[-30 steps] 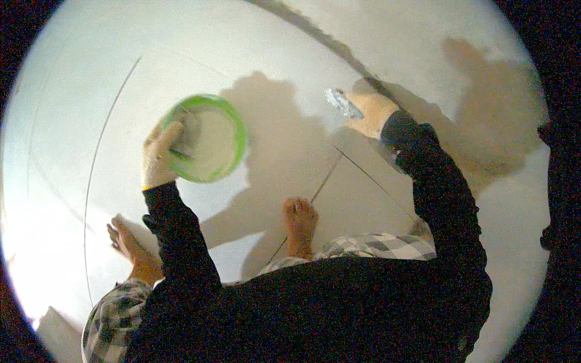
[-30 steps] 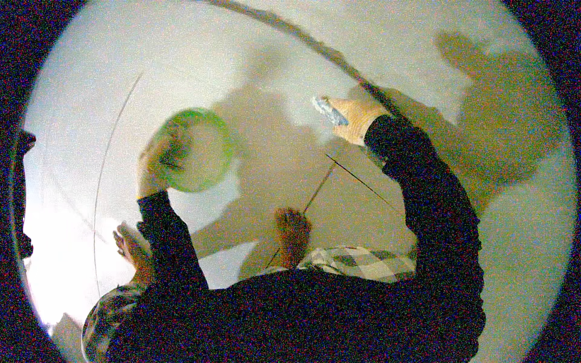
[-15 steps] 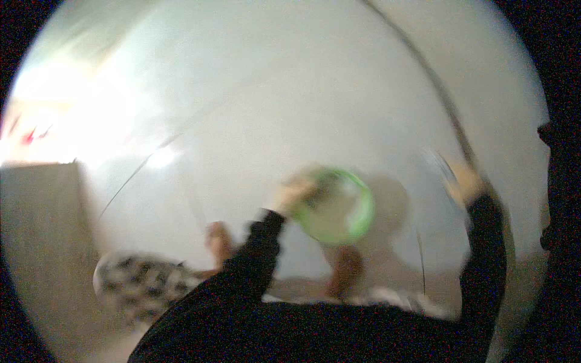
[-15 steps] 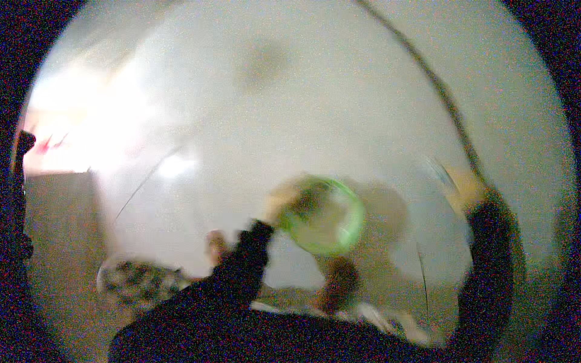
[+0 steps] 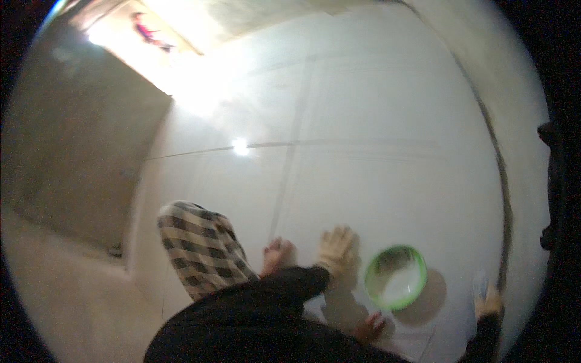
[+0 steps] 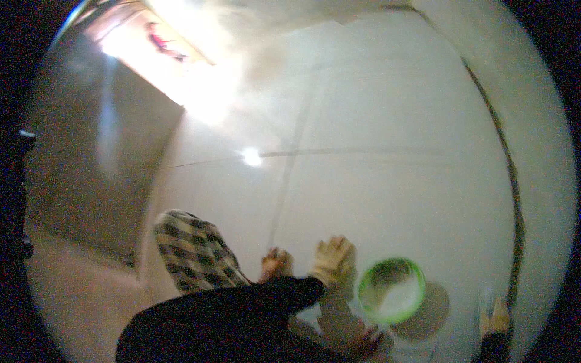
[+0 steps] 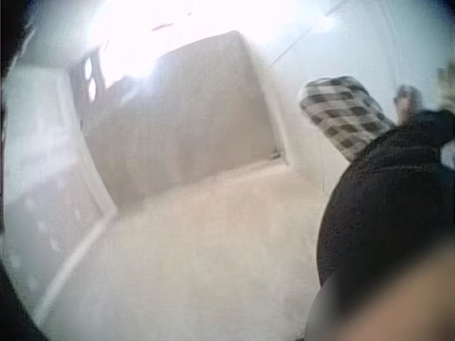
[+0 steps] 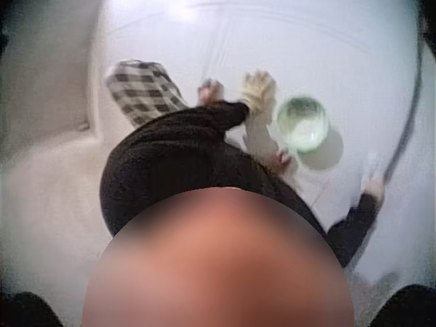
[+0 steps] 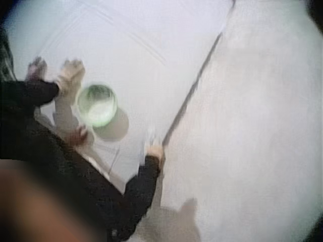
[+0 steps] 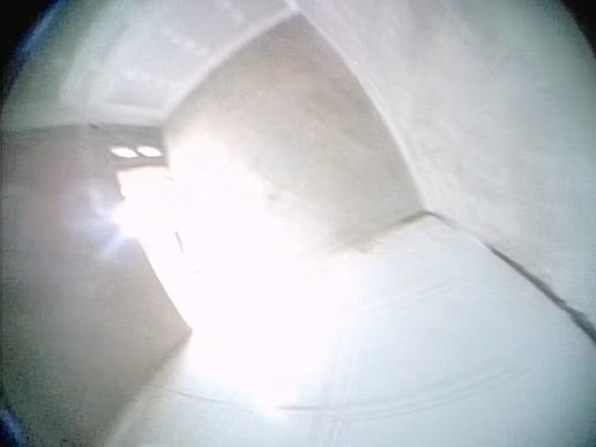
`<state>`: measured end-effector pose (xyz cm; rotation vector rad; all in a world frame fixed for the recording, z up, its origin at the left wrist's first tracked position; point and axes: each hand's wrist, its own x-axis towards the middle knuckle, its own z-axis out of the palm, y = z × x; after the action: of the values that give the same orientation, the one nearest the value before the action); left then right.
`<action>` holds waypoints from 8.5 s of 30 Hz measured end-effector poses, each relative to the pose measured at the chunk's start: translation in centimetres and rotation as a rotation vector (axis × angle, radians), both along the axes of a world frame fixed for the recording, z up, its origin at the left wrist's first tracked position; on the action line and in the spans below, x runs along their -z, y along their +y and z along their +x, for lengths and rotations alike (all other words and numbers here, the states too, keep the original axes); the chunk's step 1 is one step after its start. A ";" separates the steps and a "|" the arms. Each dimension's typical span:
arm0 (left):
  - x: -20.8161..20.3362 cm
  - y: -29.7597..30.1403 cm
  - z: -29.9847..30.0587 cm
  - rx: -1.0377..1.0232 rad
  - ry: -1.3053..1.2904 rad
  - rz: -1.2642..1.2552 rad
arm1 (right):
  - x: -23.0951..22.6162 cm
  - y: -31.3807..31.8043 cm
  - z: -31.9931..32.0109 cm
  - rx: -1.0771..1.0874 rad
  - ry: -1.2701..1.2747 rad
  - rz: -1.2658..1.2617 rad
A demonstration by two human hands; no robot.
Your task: The person is kneeling on a tiled floor, using a trowel to apply white grout from a green bucket into the gaps between tiles. They repeatedly scoop grout and spread it along the seams, working methodically across the floor area.
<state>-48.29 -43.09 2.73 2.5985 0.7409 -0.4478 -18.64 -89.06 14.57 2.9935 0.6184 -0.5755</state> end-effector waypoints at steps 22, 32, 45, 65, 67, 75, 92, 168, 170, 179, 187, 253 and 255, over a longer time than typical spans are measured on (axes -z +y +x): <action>-3.5 6.0 -2.7 0.040 -0.116 0.447 | -1.8 20.4 -2.3 -0.183 0.116 0.031; -3.6 4.7 -1.8 0.027 -0.145 0.389 | -4.5 23.4 -5.6 -0.349 0.247 -0.378; -4.4 4.0 -1.6 0.031 -0.169 0.332 | -1.4 25.5 2.1 -0.741 -0.017 -0.383; -5.4 3.6 -1.1 0.031 -0.110 0.328 | 0.4 31.9 5.5 -0.597 0.007 -0.512; -5.5 3.6 -1.1 0.025 -0.095 0.315 | 0.4 26.0 1.3 -0.754 0.059 -0.473; -4.4 3.8 -0.7 -0.020 -0.196 0.329 | -5.4 11.9 -7.0 -0.408 0.084 -0.097; -3.9 3.2 0.2 -0.038 -0.199 0.432 | -4.5 6.4 -15.1 -0.310 0.271 -0.545; -15.5 -6.1 8.0 0.366 -0.347 -0.351 | -2.6 2.4 -27.1 0.986 1.608 1.797; -17.3 -6.3 9.4 0.555 -0.307 -0.332 | -2.7 2.1 -27.1 0.964 1.572 1.751; -21.7 -5.7 14.9 1.041 -0.333 -0.033 | -1.9 1.1 -26.4 1.041 1.674 1.537; -18.5 -5.6 13.4 1.102 -0.206 -0.049 | -5.3 -0.5 -25.1 0.901 1.025 1.039; -11.9 -15.1 19.0 0.411 -0.436 -1.019 | -12.7 16.4 -13.1 -0.693 0.243 -0.454; -12.3 -15.0 19.0 0.442 -0.440 -0.969 | -12.8 16.5 -12.3 -0.691 0.326 -0.490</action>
<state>-29.32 -58.14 15.01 1.7890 -0.2009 -0.2406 -30.94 -72.59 27.35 2.0618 1.2344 -0.9678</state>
